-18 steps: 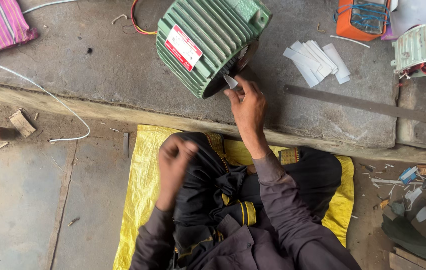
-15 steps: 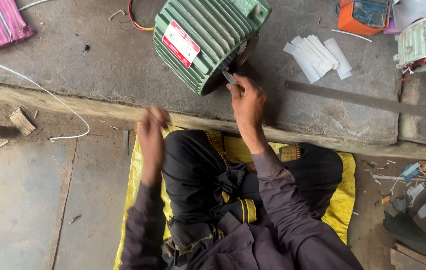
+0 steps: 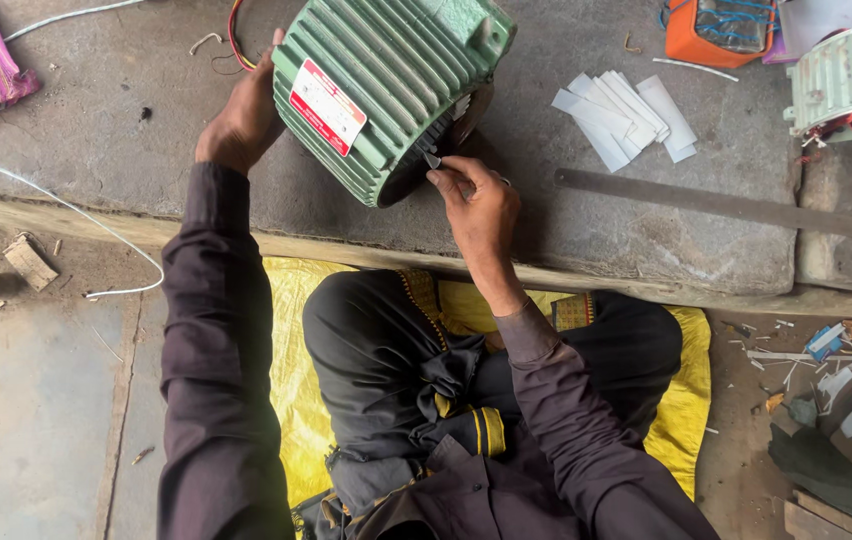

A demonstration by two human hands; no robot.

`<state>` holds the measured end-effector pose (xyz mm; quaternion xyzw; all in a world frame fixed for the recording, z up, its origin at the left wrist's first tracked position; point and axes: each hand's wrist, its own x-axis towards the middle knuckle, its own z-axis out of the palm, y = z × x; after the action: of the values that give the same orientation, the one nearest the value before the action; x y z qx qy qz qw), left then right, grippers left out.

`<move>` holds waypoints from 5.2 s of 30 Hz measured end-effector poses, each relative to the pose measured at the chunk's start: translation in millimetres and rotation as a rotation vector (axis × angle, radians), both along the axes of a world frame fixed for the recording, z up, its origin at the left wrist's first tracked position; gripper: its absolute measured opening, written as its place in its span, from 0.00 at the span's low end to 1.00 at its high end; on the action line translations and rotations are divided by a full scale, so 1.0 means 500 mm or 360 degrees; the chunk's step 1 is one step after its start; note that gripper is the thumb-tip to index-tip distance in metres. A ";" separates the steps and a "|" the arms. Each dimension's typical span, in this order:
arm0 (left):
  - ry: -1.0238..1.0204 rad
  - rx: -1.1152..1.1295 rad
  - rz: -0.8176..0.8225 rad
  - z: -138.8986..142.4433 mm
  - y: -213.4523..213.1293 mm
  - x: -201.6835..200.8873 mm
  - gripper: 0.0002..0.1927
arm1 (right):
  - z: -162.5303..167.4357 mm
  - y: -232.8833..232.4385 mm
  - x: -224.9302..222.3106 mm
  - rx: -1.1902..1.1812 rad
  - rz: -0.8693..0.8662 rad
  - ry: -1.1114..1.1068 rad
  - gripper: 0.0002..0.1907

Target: The person sits on the floor and inserts white insulating strips into the slots of a disassembled electric motor stator. They fold and shape each strip by hand, press it flat using a long hacksaw blade, and place finished strips into a pile beside the motor.

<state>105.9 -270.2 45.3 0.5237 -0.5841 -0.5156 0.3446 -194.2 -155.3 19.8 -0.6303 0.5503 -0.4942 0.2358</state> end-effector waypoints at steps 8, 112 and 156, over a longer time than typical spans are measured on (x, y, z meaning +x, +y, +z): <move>-0.0131 -0.0124 -0.0310 -0.006 -0.013 0.005 0.20 | -0.002 -0.003 0.015 0.0173 -0.0008 -0.0287 0.11; -0.0317 -0.0173 -0.0245 -0.017 0.015 0.042 0.14 | -0.050 -0.068 0.001 0.0020 0.0271 -0.0403 0.07; -0.0471 -0.0560 -0.0005 -0.027 0.015 0.015 0.23 | -0.040 -0.039 -0.021 0.0127 0.0245 -0.0481 0.07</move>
<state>113.2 -262.9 31.8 0.5246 -0.7100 -0.3238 0.3405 -204.8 -174.6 -0.2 -0.5793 0.4779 -0.5415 0.3779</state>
